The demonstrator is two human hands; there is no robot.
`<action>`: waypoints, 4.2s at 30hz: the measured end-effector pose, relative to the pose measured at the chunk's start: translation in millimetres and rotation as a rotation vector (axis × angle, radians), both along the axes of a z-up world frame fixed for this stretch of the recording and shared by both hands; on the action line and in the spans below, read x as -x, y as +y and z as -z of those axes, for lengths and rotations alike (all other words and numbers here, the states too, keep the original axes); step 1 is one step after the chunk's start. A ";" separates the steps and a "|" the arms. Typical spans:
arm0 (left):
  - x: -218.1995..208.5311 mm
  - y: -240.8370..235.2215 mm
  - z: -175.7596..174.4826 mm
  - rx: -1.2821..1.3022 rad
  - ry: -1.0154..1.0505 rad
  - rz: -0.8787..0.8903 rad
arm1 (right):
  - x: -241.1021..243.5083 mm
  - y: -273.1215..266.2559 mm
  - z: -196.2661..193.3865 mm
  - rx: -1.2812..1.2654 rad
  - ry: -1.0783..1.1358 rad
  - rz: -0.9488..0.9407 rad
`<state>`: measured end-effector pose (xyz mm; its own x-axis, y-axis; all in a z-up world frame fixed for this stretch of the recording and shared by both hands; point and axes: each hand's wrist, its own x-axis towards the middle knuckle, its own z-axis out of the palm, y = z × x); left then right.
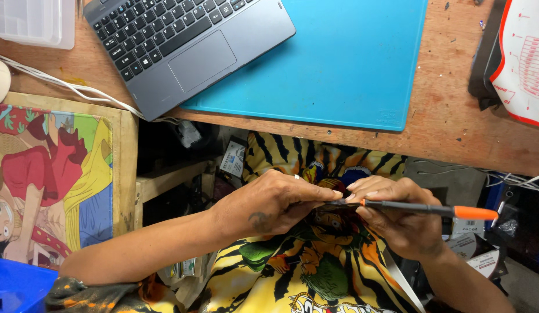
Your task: The person uses a small brush to clean the ports and edges of a tablet. They rotate the tablet to access different sides and continue brushing along the seams and openings.
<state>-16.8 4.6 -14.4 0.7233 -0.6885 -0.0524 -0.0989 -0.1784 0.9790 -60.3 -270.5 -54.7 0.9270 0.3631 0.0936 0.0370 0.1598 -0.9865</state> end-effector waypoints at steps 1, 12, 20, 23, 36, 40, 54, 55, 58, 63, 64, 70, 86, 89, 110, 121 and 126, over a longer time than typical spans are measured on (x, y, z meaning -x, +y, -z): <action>0.1 0.0 0.8 0.007 -0.002 -0.005 | 1.6 0.7 -0.7 0.023 -0.032 0.012; 0.8 -1.3 1.1 0.035 0.010 -0.031 | 4.6 1.8 1.9 0.032 -0.055 0.027; -9.7 -6.0 -4.3 -0.031 0.032 0.017 | -2.9 -1.5 -4.4 0.023 -0.050 0.019; -13.5 -14.4 -5.0 -0.041 0.013 0.015 | -11.7 -6.1 -15.0 0.086 -0.110 -0.020; -22.9 -32.3 -8.0 -0.039 -0.031 0.051 | -34.3 -26.7 -55.0 0.346 0.025 -0.172; -23.4 -32.8 -7.6 -0.021 -0.040 0.057 | -38.9 -28.2 -59.8 0.388 0.044 -0.198; -18.5 -44.9 4.1 0.054 -0.072 0.047 | -74.8 -16.1 -101.8 1.175 0.041 -0.512; -18.2 -44.8 5.4 0.066 -0.077 0.046 | -73.1 -14.7 -101.8 1.110 -0.017 -0.499; -19.0 -43.8 8.3 0.078 -0.077 0.046 | -63.0 -14.6 -100.4 0.914 -0.176 -0.449; -17.2 -40.7 10.7 0.083 -0.085 0.013 | -41.5 -9.6 -90.9 0.821 -0.570 -0.332; -17.0 -39.7 11.2 0.098 -0.099 0.004 | -35.1 -7.3 -91.0 0.825 -0.591 -0.294; -21.8 -39.4 9.3 0.104 -0.087 0.009 | -17.7 1.7 -87.4 0.842 -0.706 -0.209; -15.5 -10.4 -3.9 -0.012 -0.103 -0.003 | -15.0 -26.1 -15.3 0.177 0.290 -0.083; -10.8 -0.9 -3.6 -0.039 -0.100 -0.005 | -6.1 -26.2 -0.5 0.120 0.254 -0.091; -0.7 10.3 0.2 -0.099 -0.142 -0.042 | 7.4 -1.9 7.3 0.340 -0.473 0.033; -6.2 2.2 5.2 -0.047 -0.137 -0.115 | -53.4 -52.0 -48.5 0.930 0.277 0.034; -10.1 -1.8 7.5 -0.047 -0.135 -0.124 | -125.9 -55.5 -63.9 1.320 0.176 0.015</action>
<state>-6.7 2.7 -21.9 0.8052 -0.5927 0.0209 -0.2031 -0.2424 0.9487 65.6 -326.0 9.2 0.8949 0.0782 -0.4394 -0.1130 -0.9128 -0.3924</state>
